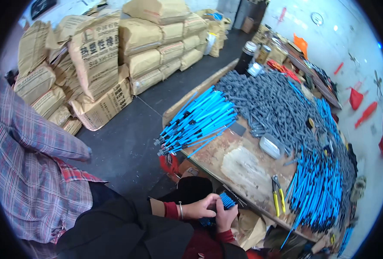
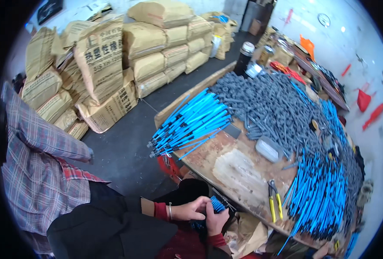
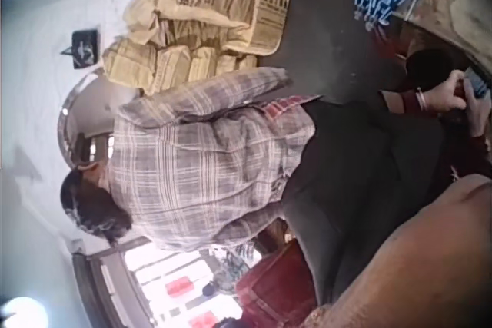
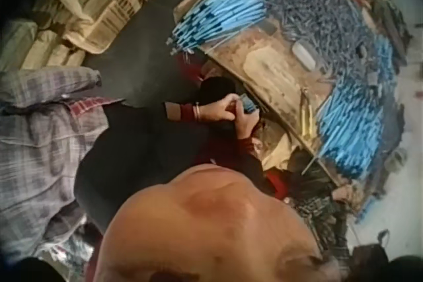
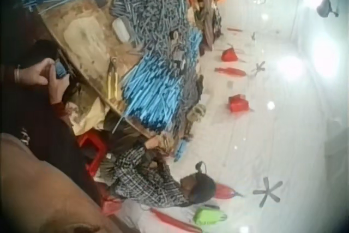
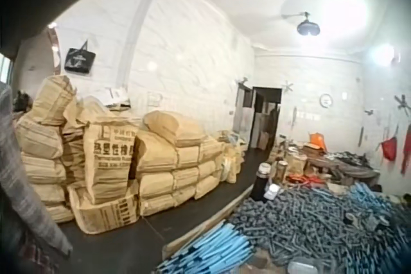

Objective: The person aligns plastic rods, threads a wire through their base ends, and secures them around a central hub by twisting and cutting the wire with pliers.

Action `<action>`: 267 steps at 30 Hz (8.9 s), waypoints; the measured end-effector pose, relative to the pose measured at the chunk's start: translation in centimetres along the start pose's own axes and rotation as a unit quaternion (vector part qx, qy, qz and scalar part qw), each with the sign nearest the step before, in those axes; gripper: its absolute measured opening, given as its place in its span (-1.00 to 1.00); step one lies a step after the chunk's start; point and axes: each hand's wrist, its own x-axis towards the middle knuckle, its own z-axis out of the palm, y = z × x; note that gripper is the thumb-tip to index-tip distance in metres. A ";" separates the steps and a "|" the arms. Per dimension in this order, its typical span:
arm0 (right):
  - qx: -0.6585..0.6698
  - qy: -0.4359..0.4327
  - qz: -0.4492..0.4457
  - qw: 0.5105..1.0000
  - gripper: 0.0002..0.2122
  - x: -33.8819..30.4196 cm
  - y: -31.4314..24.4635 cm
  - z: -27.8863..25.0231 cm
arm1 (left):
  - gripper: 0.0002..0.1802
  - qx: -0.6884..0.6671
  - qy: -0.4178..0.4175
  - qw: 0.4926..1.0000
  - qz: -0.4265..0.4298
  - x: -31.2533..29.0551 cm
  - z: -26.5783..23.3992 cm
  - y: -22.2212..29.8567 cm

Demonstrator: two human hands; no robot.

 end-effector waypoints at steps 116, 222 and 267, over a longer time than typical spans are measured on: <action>-0.062 -0.108 -0.086 0.988 -0.75 1.3 2.3 -0.2 | -0.80 0.143 0.282 0.389 0.865 -16.9 -0.3 34.4; 0.008 -0.073 -0.017 0.997 -0.68 1.3 1.0 -0.1 | -0.62 -0.050 0.032 0.998 0.021 4.6 -3.6 7.9; -0.004 -0.056 -0.015 0.998 -0.66 1.2 1.2 0.1 | -0.50 0.386 0.131 0.891 0.199 3.6 -0.7 6.8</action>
